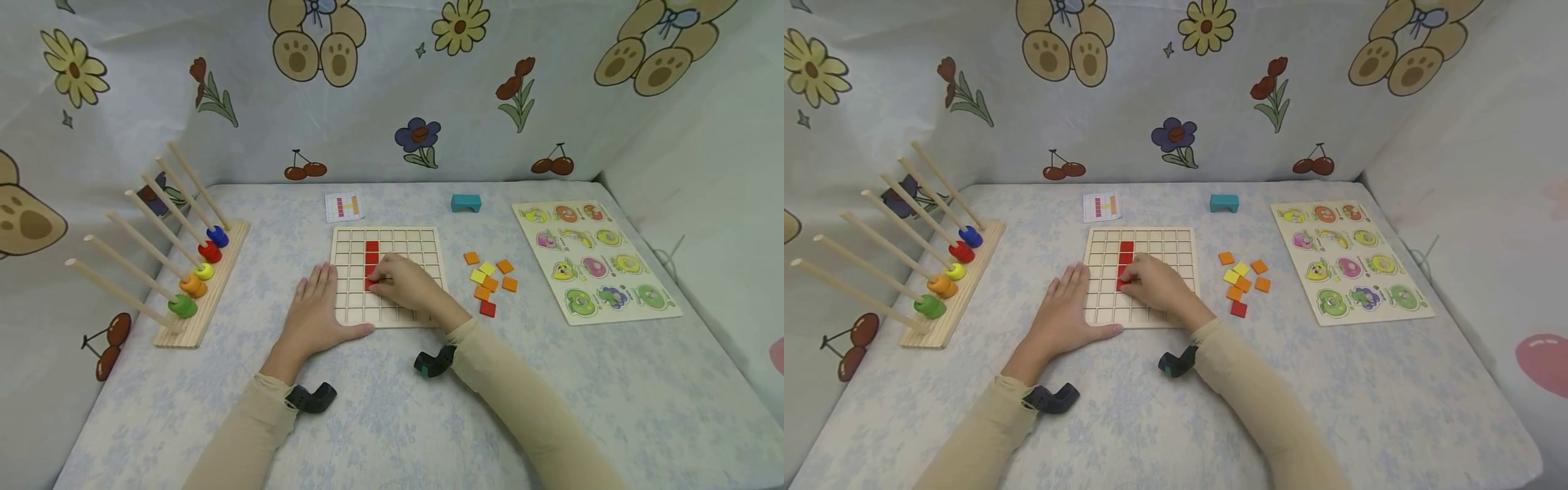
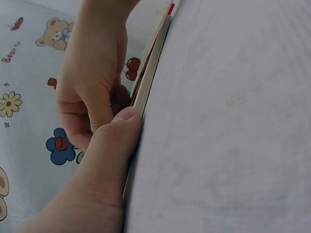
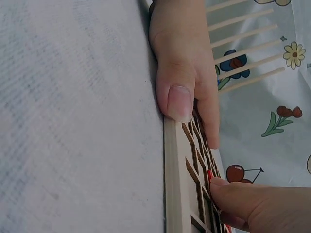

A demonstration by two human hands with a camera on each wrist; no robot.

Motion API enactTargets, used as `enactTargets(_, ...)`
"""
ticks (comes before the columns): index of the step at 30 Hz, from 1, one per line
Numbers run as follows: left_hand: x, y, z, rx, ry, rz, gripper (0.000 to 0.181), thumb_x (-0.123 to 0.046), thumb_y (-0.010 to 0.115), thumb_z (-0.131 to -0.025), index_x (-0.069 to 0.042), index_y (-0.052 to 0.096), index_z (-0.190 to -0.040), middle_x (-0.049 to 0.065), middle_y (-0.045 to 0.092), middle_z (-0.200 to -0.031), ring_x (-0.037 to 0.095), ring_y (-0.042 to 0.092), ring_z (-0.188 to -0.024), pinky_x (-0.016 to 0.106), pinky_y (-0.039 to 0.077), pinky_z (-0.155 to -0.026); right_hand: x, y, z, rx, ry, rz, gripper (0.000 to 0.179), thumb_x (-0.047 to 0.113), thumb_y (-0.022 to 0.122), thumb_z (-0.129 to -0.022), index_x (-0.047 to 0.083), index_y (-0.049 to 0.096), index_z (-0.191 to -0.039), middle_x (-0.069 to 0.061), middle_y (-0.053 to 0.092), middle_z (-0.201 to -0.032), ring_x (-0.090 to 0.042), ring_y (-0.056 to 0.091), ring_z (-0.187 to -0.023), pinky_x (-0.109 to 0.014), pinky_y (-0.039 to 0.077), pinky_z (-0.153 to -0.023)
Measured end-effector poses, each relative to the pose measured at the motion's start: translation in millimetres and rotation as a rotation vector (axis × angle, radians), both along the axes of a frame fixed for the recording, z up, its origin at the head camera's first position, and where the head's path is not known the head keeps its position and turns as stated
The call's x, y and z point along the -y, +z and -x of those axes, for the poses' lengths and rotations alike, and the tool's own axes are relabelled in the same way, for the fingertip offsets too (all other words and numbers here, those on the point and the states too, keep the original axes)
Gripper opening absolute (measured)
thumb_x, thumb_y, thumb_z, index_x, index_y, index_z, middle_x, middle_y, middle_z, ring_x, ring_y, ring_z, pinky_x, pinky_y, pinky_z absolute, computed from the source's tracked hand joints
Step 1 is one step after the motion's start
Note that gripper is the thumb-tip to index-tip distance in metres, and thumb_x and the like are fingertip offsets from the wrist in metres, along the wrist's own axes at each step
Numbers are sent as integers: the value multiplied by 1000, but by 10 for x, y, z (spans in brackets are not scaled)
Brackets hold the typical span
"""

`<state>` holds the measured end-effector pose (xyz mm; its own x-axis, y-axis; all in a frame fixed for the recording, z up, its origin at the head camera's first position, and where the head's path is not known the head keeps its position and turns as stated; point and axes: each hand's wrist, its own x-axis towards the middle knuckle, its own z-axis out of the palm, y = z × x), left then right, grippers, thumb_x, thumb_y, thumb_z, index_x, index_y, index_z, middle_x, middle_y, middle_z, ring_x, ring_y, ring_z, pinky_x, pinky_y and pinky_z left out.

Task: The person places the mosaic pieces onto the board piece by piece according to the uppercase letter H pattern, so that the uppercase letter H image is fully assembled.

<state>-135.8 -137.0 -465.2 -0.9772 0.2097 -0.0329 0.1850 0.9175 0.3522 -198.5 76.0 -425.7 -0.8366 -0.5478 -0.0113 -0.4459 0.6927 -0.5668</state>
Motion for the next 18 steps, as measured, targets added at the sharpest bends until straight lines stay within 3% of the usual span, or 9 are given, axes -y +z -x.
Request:
enactTargets(4, -11, -11, 6, -5, 1, -3, 144, -99, 46, -61, -4, 1, -159, 14, 2, -168, 28, -1, -156, 52, 3, -125, -60, 34, -29, -13, 31, -29, 19, 27, 69, -94, 18, 76, -110, 3, 62, -103, -12, 56, -87, -29, 50, -80)
enactTargets(11, -17, -39, 9, 1, 4, 5, 145, -100, 45, -61, -4, 0, -159, 13, 1, -168, 28, -2, -156, 52, 3, -125, -303, 103, -95, 32, 49, 17, 28, 28, 66, -96, 16, 68, -121, 3, 63, -105, -14, 56, -91, -31, 50, -84)
enactTargets(18, -15, -25, 8, 1, 2, -1, 145, -101, 43, -60, -5, 0, -159, 13, 1, -168, 29, -2, -156, 53, 3, -125, -720, 131, -148, 59, -1, 18, 29, 30, 66, -97, 16, 66, -122, 4, 63, -102, -15, 52, -74, -29, 47, -69)
